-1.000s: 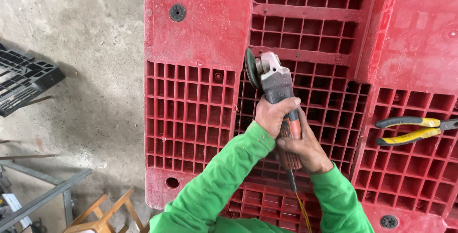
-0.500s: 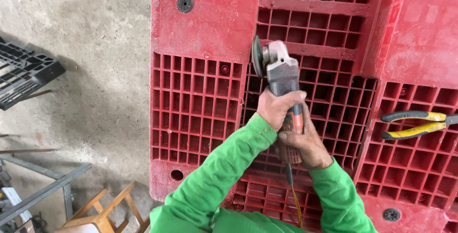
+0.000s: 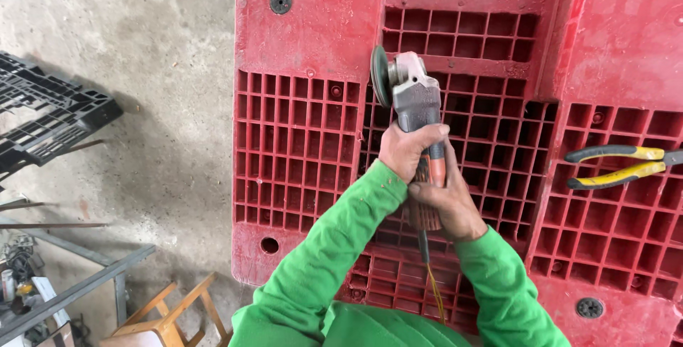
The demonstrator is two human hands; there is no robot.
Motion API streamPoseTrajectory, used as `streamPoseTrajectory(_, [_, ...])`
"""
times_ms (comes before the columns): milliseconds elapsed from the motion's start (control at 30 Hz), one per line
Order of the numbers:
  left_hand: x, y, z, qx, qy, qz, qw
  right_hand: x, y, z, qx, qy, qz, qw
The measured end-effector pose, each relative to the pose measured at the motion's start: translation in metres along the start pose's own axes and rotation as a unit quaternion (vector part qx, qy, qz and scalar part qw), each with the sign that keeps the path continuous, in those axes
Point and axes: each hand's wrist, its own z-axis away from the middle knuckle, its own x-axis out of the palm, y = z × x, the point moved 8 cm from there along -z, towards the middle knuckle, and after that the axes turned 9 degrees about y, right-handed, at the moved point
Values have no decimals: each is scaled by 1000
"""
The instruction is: The person uses an angle grinder to smooth the edges of a red plastic pallet. They hold the tool with both hands and move it along the raised grid sections, then briefly pick up pliers before resuming grinding on another section.
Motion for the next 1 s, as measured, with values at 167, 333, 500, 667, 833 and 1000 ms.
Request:
streamPoseTrajectory(167, [-1, -2, 11, 5, 4, -17, 1000, 9, -8, 12, -53, -47, -42, 997])
streamPoseTrajectory(333, [3, 1, -31, -39, 49, -107, 992, 5, -26, -23, -25, -71, -53, 996])
streamPoseTrajectory(500, [13, 4, -70, -39, 25, -55, 997, 3, -38, -43, -22, -50, -38, 998])
streamPoseTrajectory(667, [-1, -23, -28, -101, 34, -15, 994, 18, -19, -9, 31, -55, -15, 998])
streamPoseTrajectory(833, [-3, -41, 5, -112, -51, 62, 990, -4, -1, 8, -23, 32, 79, 996])
streamPoseTrajectory(1000, [32, -28, 21, -179, -236, 145, 944, -23, 0, 33, -131, 144, 53, 979])
